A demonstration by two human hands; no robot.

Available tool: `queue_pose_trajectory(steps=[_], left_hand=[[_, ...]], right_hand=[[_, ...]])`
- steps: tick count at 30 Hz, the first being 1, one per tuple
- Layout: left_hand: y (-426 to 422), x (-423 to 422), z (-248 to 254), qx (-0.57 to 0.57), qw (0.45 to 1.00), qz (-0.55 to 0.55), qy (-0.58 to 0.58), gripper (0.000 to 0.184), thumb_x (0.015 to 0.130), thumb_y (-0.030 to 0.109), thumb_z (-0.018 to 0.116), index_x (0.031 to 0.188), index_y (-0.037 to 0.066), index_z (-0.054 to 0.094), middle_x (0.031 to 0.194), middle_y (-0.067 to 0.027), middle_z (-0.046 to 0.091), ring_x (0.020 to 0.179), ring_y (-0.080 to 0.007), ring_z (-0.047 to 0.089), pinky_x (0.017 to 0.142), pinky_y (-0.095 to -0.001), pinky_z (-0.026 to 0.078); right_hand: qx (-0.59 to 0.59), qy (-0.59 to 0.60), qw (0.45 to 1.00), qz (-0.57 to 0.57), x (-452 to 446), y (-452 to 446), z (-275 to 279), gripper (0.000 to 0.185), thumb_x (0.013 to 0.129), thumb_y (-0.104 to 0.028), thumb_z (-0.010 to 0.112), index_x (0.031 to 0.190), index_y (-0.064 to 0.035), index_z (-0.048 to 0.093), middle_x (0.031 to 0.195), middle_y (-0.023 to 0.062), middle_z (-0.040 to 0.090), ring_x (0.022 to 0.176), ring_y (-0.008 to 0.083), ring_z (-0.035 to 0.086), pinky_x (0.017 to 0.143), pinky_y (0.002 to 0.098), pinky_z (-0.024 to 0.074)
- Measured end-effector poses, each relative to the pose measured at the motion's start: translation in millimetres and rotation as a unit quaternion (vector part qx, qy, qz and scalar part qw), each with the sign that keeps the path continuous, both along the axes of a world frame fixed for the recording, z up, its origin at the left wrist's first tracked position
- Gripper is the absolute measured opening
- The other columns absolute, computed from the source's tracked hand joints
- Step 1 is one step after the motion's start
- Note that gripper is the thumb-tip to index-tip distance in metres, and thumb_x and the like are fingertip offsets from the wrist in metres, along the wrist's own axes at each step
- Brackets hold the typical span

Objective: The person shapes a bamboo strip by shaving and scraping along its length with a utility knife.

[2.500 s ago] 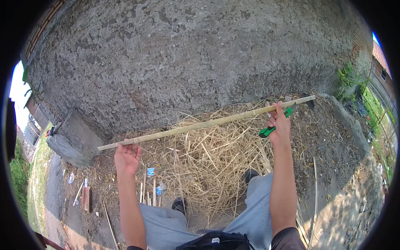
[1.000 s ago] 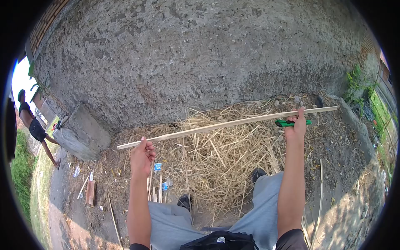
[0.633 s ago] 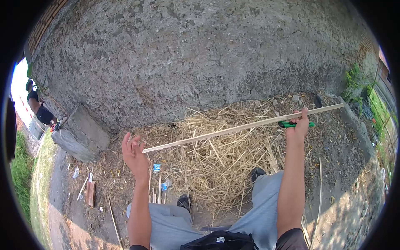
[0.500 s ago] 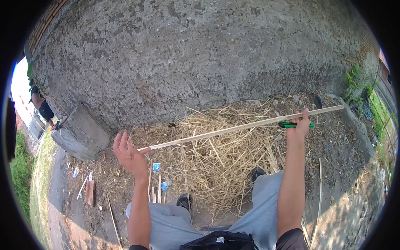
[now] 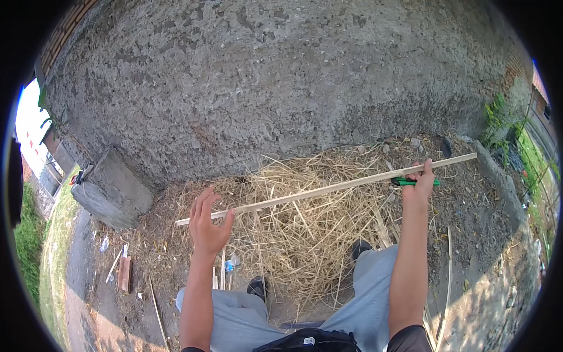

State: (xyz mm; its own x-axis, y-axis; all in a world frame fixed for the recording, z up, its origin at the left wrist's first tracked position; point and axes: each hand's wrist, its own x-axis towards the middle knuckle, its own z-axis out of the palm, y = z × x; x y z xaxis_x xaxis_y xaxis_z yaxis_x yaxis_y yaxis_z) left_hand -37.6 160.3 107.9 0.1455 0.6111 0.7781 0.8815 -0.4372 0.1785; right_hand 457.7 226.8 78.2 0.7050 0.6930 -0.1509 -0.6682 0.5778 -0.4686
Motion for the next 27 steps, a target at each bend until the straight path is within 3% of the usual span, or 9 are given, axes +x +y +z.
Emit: queue_pose_trajectory(steps=[4,6,13,19,25,27], left_hand=[[0.9,1.8,-9.1,-0.098,0.994,-0.039,0.014,0.038,0.077,0.019,0.078,0.108,0.007,0.060,0.129,-0.0125,0.058,0.118,-0.0356,0.055,0.103,-0.0464,0.040],[2.5,2.2,-14.6,-0.119,0.992,-0.037,0.024,0.037,0.079,0.021,0.077,0.108,0.006,0.060,0.126,-0.0112,0.058,0.114,-0.0311,0.058,0.103,-0.0465,0.040],[5.2,-2.5,-17.6,-0.122,0.992,-0.027,0.026,0.036,0.077,0.015,0.078,0.108,0.006,0.060,0.126,-0.0115,0.059,0.115,-0.0344,0.056,0.095,-0.0435,0.046],[3.9,-1.1,-18.0,-0.141,0.989,-0.030,0.008,0.038,0.081,0.020,0.075,0.112,0.005,0.059,0.112,-0.0135,0.064,0.106,-0.0336,0.060,0.097,-0.0453,0.043],[-0.5,3.3,-13.5,-0.124,0.991,-0.048,0.014,0.036,0.082,0.026,0.075,0.108,0.005,0.062,0.098,-0.0136,0.066,0.093,-0.0337,0.064,0.080,-0.0440,0.050],[-0.2,2.6,-14.0,-0.113,0.991,-0.065,0.024,0.029,0.082,0.028,0.075,0.097,0.005,0.067,0.087,-0.0106,0.067,0.078,-0.0310,0.066,0.066,-0.0405,0.052]], right_hand=[[-0.003,-0.005,1.000,-0.009,-1.2,-0.2,0.4,0.032,0.100,-0.031,0.056,0.080,-0.0075,0.047,0.064,0.0010,0.046,0.046,0.0085,0.034,0.043,0.0237,0.0330],[-0.010,-0.002,1.000,-0.011,-4.0,-1.9,2.8,0.031,0.099,-0.031,0.057,0.083,-0.0071,0.047,0.066,0.0016,0.046,0.047,0.0088,0.034,0.044,0.0245,0.0337],[-0.015,0.007,1.000,-0.012,-5.4,-2.8,5.5,0.031,0.098,-0.031,0.060,0.085,-0.0062,0.047,0.070,0.0029,0.047,0.048,0.0092,0.035,0.045,0.0246,0.0345],[-0.014,0.015,1.000,0.003,0.4,0.3,-3.6,0.026,0.098,-0.030,0.059,0.089,-0.0080,0.048,0.074,0.0035,0.052,0.047,0.0075,0.034,0.043,0.0229,0.0339],[-0.047,0.008,0.999,0.010,3.6,6.5,-12.5,0.030,0.098,-0.034,0.059,0.090,-0.0075,0.048,0.076,0.0031,0.050,0.049,0.0075,0.035,0.043,0.0226,0.0347],[-0.057,0.007,0.998,0.018,2.6,7.0,-12.2,0.032,0.097,-0.036,0.060,0.090,-0.0073,0.049,0.077,0.0034,0.051,0.049,0.0076,0.035,0.043,0.0229,0.0346]])
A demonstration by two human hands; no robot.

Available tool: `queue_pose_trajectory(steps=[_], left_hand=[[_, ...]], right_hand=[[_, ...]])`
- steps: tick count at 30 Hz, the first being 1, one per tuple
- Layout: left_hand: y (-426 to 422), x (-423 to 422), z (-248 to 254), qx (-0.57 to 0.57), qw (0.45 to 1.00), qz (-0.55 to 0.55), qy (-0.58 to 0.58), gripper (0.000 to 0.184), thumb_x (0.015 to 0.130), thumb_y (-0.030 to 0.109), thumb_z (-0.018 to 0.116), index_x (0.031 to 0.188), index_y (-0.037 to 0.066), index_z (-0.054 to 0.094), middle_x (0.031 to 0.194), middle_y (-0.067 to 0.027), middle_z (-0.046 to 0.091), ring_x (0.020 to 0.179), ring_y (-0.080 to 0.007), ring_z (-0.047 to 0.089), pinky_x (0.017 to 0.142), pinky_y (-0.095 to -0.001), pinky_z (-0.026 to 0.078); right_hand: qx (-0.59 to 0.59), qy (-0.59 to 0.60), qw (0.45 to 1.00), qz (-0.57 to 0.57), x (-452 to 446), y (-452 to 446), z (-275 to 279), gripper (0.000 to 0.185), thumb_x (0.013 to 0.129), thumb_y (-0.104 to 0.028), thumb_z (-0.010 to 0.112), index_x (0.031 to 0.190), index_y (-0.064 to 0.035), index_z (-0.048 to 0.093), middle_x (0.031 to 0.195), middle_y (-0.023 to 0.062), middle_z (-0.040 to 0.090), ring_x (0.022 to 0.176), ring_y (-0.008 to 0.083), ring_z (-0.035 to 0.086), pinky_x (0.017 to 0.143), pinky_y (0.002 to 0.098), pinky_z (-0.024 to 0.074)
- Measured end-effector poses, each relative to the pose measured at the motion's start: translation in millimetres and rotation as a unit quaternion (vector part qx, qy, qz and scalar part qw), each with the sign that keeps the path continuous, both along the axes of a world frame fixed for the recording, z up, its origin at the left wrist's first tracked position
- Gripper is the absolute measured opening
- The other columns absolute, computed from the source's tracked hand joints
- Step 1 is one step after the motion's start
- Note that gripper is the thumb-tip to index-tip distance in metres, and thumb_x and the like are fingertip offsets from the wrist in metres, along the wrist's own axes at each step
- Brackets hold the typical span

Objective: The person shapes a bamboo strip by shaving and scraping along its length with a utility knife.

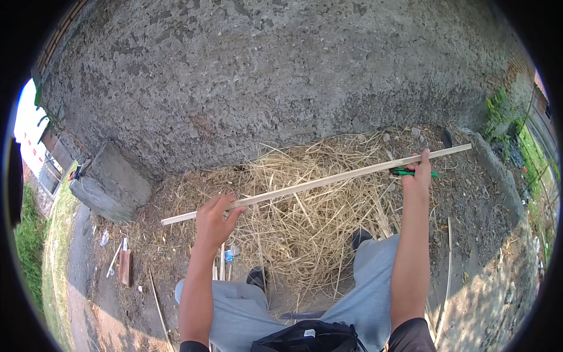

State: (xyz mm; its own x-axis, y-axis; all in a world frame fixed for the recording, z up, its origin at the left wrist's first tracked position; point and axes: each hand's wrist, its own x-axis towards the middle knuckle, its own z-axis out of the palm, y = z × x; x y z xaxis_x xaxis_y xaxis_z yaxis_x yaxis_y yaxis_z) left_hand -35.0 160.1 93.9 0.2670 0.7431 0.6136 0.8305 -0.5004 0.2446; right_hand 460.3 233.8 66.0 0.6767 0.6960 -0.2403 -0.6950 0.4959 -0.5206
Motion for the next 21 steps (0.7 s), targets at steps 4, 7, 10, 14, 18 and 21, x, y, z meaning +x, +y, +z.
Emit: queue_pose_trajectory(steps=[4,7,10,14,18,21], left_hand=[[-3.2,1.5,5.7,0.004,0.998,-0.027,-0.050,0.026,0.080,0.029,0.077,0.088,0.005,0.069,0.078,-0.0073,0.067,0.064,-0.0279,0.065,0.055,-0.0371,0.050],[-2.8,1.4,3.7,0.002,0.998,-0.022,-0.064,0.027,0.079,0.030,0.079,0.086,0.005,0.070,0.076,-0.0061,0.068,0.059,-0.0251,0.064,0.052,-0.0351,0.049],[-3.3,2.5,2.4,-0.010,0.996,-0.017,-0.092,0.028,0.077,0.031,0.080,0.086,0.006,0.071,0.077,-0.0064,0.069,0.057,-0.0236,0.064,0.052,-0.0343,0.048],[-8.5,13.4,1.7,-0.077,0.987,0.019,-0.142,0.023,0.075,0.020,0.082,0.087,0.004,0.072,0.071,-0.0074,0.068,0.062,-0.0177,0.064,0.056,-0.0293,0.047],[-10.0,29.1,-9.4,-0.198,0.941,0.038,-0.272,0.022,0.079,0.018,0.080,0.091,0.001,0.072,0.068,-0.0045,0.067,0.061,-0.0078,0.059,0.055,-0.0246,0.044],[-11.2,42.9,-15.6,-0.216,0.920,0.009,-0.327,0.021,0.083,0.015,0.078,0.093,-0.002,0.071,0.072,-0.0033,0.068,0.064,-0.0044,0.056,0.055,-0.0208,0.042]], right_hand=[[0.032,-0.004,0.999,0.019,0.8,-2.9,3.7,0.037,0.097,-0.041,0.059,0.089,-0.0059,0.052,0.081,0.0038,0.056,0.050,0.0071,0.035,0.044,0.0233,0.0344],[0.037,-0.032,0.998,0.037,-2.8,-3.4,12.1,0.037,0.097,-0.042,0.059,0.093,-0.0050,0.055,0.083,0.0024,0.058,0.050,0.0062,0.034,0.045,0.0226,0.0337],[0.027,-0.083,0.995,0.052,-16.0,-11.5,21.0,0.037,0.096,-0.040,0.060,0.101,-0.0036,0.057,0.085,0.0011,0.058,0.051,0.0055,0.033,0.046,0.0215,0.0332],[-0.045,-0.017,0.998,0.050,-17.4,-3.1,14.9,0.033,0.094,-0.035,0.065,0.108,-0.0058,0.058,0.091,0.0010,0.059,0.050,0.0050,0.034,0.045,0.0208,0.0309],[0.000,-0.087,0.986,0.140,-47.7,-9.7,13.3,0.031,0.090,-0.034,0.070,0.092,-0.0047,0.062,0.070,-0.0014,0.055,0.045,0.0032,0.033,0.043,0.0208,0.0306],[-0.031,-0.187,0.961,0.203,-104.0,-34.1,43.5,0.030,0.089,-0.033,0.072,0.082,-0.0051,0.062,0.063,-0.0019,0.054,0.042,0.0029,0.033,0.040,0.0218,0.0282]])
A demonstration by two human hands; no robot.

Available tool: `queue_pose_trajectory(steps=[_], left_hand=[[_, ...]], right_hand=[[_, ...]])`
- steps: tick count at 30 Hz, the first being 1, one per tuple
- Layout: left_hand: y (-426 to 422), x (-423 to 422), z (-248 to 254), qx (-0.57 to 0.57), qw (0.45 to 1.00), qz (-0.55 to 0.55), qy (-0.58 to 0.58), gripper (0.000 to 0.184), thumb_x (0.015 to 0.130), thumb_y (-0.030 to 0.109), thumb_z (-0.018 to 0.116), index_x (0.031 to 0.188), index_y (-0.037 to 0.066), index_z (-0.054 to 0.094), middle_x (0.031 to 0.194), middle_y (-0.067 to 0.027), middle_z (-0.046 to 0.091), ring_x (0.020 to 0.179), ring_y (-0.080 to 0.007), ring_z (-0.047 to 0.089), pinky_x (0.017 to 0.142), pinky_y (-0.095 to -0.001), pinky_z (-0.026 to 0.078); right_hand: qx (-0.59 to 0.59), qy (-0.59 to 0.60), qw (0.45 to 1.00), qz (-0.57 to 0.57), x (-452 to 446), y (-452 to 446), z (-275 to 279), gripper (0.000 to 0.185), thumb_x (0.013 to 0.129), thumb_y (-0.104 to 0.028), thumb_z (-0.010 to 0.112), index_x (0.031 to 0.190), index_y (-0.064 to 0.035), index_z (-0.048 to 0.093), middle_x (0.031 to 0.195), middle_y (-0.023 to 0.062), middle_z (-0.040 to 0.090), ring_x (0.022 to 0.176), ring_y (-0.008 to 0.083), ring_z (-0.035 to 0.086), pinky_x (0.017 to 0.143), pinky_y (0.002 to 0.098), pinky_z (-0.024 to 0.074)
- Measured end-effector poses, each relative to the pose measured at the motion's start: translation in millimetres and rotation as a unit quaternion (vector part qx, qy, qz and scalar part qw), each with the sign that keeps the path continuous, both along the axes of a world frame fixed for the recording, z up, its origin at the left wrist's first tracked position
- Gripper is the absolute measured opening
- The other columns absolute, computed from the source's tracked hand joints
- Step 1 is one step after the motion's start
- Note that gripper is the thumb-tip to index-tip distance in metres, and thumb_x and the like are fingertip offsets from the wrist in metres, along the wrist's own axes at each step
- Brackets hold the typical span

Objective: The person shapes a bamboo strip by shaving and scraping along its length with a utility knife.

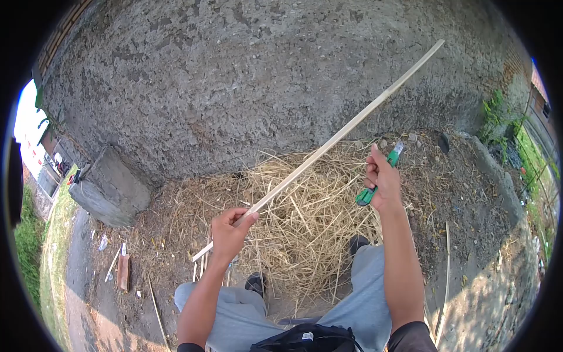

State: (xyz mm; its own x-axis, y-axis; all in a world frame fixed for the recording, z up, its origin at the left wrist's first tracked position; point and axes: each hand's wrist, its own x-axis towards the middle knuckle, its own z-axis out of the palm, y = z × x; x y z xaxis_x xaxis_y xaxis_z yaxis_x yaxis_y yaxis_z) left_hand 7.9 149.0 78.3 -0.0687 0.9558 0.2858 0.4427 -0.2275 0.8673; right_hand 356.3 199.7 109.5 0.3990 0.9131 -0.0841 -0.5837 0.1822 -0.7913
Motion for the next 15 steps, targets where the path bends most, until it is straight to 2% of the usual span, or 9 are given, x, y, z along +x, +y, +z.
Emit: queue_pose_trajectory(steps=[1,3,5,6,8,10,14,15], left_hand=[[-2.0,5.1,1.3,-0.021,0.998,-0.013,-0.053,0.021,0.084,0.014,0.077,0.093,-0.003,0.070,0.073,-0.0033,0.068,0.064,-0.0043,0.056,0.055,-0.0200,0.041],[-5.2,11.5,1.9,-0.040,0.998,-0.022,-0.051,0.019,0.086,0.014,0.076,0.093,-0.003,0.070,0.074,-0.0030,0.068,0.064,-0.0038,0.056,0.056,-0.0188,0.041],[-8.3,19.2,0.0,-0.095,0.984,-0.080,-0.130,0.018,0.086,0.014,0.075,0.093,-0.002,0.071,0.073,-0.0029,0.067,0.063,-0.0036,0.055,0.054,-0.0196,0.040],[-11.7,24.4,1.4,-0.105,0.983,-0.096,-0.120,0.021,0.090,0.019,0.072,0.092,-0.002,0.071,0.068,-0.0011,0.063,0.056,-0.0037,0.050,0.048,-0.0208,0.037],[-15.0,28.6,-0.7,-0.147,0.970,-0.140,-0.136,0.025,0.093,0.023,0.069,0.091,-0.002,0.071,0.065,-0.0001,0.060,0.052,-0.0039,0.047,0.046,-0.0215,0.035],[-19.4,34.3,-3.1,-0.188,0.950,-0.194,-0.156,0.035,0.099,0.030,0.059,0.090,-0.002,0.070,0.058,0.0018,0.051,0.046,-0.0042,0.040,0.041,-0.0222,0.030],[-21.3,36.9,-6.1,-0.169,0.958,-0.193,-0.130,0.036,0.101,0.028,0.056,0.088,-0.003,0.070,0.056,0.0013,0.050,0.046,-0.0041,0.040,0.042,-0.0226,0.030],[-19.5,35.7,-9.8,-0.165,0.960,-0.191,-0.122,0.035,0.100,0.029,0.057,0.092,-0.003,0.069,0.058,0.0011,0.053,0.049,-0.0042,0.044,0.044,-0.0218,0.033]], right_hand=[[-0.007,-0.079,0.996,0.038,-17.4,-7.1,4.9,0.029,0.089,-0.032,0.072,0.082,-0.0047,0.064,0.064,-0.0011,0.056,0.042,0.0031,0.033,0.040,0.0221,0.0272],[0.022,-0.171,0.983,0.066,-55.3,-22.1,11.7,0.030,0.086,-0.031,0.076,0.088,-0.0023,0.069,0.067,0.0009,0.061,0.043,0.0033,0.037,0.040,0.0221,0.0276],[0.015,-0.282,0.955,0.091,-79.7,-32.1,1.3,0.032,0.083,-0.028,0.079,0.097,0.0002,0.071,0.070,0.0017,0.064,0.049,0.0032,0.044,0.044,0.0218,0.0315],[0.013,-0.281,0.955,0.090,-90.6,-35.8,-2.8,0.032,0.083,-0.028,0.079,0.097,0.0002,0.071,0.070,0.0017,0.064,0.049,0.0032,0.044,0.044,0.0218,0.0315],[0.066,-0.345,0.933,0.083,-107.0,-40.8,-9.0,0.030,0.082,-0.024,0.081,0.096,0.0005,0.073,0.068,-0.0002,0.064,0.056,0.0032,0.049,0.049,0.0219,0.0349],[0.067,-0.320,0.940,0.094,-112.2,-43.9,-8.7,0.027,0.082,-0.023,0.081,0.094,0.0004,0.073,0.067,-0.0014,0.063,0.057,0.0029,0.048,0.050,0.0220,0.0348],[0.057,-0.301,0.945,0.113,-109.3,-43.2,-13.6,0.022,0.083,-0.021,0.080,0.087,-0.0002,0.074,0.065,-0.0046,0.058,0.058,0.0022,0.043,0.051,0.0225,0.0308],[0.052,-0.299,0.946,0.113,-108.8,-42.9,-14.7,0.022,0.083,-0.021,0.080,0.086,-0.0003,0.074,0.064,-0.0049,0.057,0.058,0.0021,0.042,0.051,0.0227,0.0297]])
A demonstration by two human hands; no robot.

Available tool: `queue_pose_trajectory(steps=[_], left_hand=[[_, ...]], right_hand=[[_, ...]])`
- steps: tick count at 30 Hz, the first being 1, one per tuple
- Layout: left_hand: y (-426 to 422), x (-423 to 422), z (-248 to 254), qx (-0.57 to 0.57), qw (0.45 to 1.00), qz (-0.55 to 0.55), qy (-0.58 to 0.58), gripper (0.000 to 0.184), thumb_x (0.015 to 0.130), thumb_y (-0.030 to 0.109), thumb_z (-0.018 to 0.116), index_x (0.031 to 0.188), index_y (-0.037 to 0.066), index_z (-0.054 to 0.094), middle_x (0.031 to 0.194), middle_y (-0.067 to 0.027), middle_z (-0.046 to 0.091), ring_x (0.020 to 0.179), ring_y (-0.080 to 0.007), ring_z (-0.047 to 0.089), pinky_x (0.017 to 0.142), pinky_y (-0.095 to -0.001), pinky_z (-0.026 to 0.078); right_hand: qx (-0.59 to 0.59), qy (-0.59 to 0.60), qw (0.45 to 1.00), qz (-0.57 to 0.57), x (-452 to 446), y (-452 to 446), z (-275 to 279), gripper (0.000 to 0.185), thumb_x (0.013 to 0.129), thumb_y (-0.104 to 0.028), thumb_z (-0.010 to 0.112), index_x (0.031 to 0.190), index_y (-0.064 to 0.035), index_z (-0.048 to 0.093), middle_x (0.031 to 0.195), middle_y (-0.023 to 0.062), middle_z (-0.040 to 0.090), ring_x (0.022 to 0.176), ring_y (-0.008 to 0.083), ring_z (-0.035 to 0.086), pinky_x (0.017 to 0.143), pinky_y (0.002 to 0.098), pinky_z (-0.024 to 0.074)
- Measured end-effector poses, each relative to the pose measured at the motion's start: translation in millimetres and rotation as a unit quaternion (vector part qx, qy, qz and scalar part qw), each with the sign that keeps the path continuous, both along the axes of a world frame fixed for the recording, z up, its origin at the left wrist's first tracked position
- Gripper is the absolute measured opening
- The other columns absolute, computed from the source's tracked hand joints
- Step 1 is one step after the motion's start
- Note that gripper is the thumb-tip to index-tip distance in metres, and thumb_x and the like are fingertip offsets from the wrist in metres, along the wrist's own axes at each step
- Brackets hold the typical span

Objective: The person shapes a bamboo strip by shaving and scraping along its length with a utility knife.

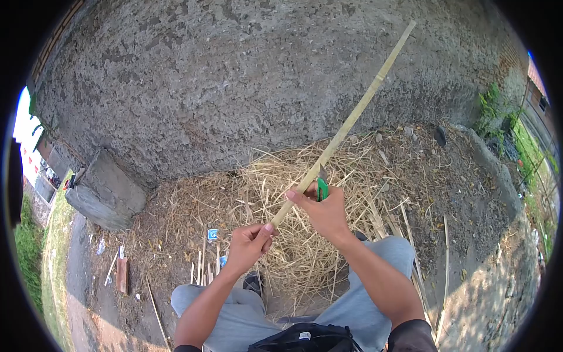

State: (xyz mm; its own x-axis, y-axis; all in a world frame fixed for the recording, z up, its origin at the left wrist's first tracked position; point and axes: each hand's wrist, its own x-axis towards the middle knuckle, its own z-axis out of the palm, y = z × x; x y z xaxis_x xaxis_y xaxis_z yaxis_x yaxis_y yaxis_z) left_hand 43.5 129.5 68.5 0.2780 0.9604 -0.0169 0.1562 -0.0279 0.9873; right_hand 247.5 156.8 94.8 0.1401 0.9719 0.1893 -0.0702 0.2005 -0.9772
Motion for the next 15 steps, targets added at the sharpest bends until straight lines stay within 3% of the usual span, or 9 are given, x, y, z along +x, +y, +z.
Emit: queue_pose_trajectory(steps=[2,4,5,7,8,10,15], left_hand=[[0.4,0.0,-1.1,0.007,1.000,0.001,0.007,0.034,0.099,0.029,0.059,0.096,-0.003,0.069,0.060,0.0009,0.055,0.051,-0.0043,0.047,0.045,-0.0210,0.037],[-1.8,2.5,3.4,0.064,0.997,0.046,0.016,0.040,0.092,0.029,0.069,0.115,-0.003,0.062,0.084,-0.0065,0.065,0.070,-0.0115,0.062,0.059,-0.0251,0.049],[-2.9,2.4,8.8,0.065,0.997,0.046,0.015,0.040,0.092,0.029,0.069,0.115,-0.003,0.062,0.084,-0.0065,0.065,0.070,-0.0115,0.062,0.059,-0.0251,0.049],[-3.7,-1.6,22.6,0.304,0.920,0.107,0.223,0.062,0.082,0.026,0.078,0.131,0.000,0.050,0.114,-0.0144,0.062,0.098,-0.0248,0.065,0.080,-0.0349,0.053],[-2.2,-5.1,23.6,0.305,0.920,0.107,0.222,0.062,0.082,0.026,0.078,0.131,0.000,0.050,0.114,-0.0144,0.062,0.098,-0.0248,0.065,0.080,-0.0349,0.053],[2.7,-12.6,23.1,0.430,0.828,0.136,0.334,0.068,0.077,0.023,0.081,0.132,0.002,0.047,0.125,-0.0184,0.055,0.110,-0.0348,0.058,0.091,-0.0427,0.049],[10.3,-20.4,5.3,0.428,0.832,0.105,0.336,0.053,0.080,0.019,0.078,0.123,0.002,0.052,0.120,-0.0185,0.057,0.108,-0.0379,0.058,0.090,-0.0427,0.049]], right_hand=[[-0.001,0.001,1.000,-0.008,-0.4,-1.7,1.7,0.022,0.083,-0.021,0.080,0.086,-0.0004,0.074,0.064,-0.0052,0.057,0.057,0.0019,0.041,0.050,0.0226,0.0293],[-0.001,-0.001,1.000,-0.015,1.0,-1.6,2.4,0.022,0.084,-0.022,0.079,0.086,-0.0004,0.074,0.063,-0.0054,0.056,0.056,0.0017,0.041,0.050,0.0225,0.0289],[0.001,0.003,1.000,-0.027,2.5,-0.2,0.2,0.022,0.084,-0.022,0.079,0.086,-0.0005,0.074,0.062,-0.0057,0.056,0.055,0.0017,0.040,0.049,0.0227,0.0284],[0.003,0.006,0.999,-0.039,5.3,3.0,-4.5,0.021,0.085,-0.021,0.078,0.085,-0.0005,0.074,0.062,-0.0061,0.055,0.054,0.0016,0.040,0.049,0.0228,0.0280],[0.018,0.001,0.998,-0.063,6.3,5.3,-6.6,0.021,0.085,-0.021,0.077,0.085,-0.0002,0.073,0.061,-0.0064,0.054,0.054,0.0017,0.039,0.048,0.0231,0.0275],[0.035,-0.002,0.995,-0.089,7.7,6.5,-5.4,0.021,0.086,-0.021,0.077,0.086,0.0001,0.073,0.060,-0.0068,0.053,0.053,0.0018,0.039,0.048,0.0234,0.0269],[0.046,0.013,0.988,-0.145,7.9,2.3,4.4,0.024,0.087,-0.022,0.076,0.086,0.0015,0.072,0.060,-0.0065,0.054,0.053,0.0019,0.039,0.048,0.0228,0.0280]])
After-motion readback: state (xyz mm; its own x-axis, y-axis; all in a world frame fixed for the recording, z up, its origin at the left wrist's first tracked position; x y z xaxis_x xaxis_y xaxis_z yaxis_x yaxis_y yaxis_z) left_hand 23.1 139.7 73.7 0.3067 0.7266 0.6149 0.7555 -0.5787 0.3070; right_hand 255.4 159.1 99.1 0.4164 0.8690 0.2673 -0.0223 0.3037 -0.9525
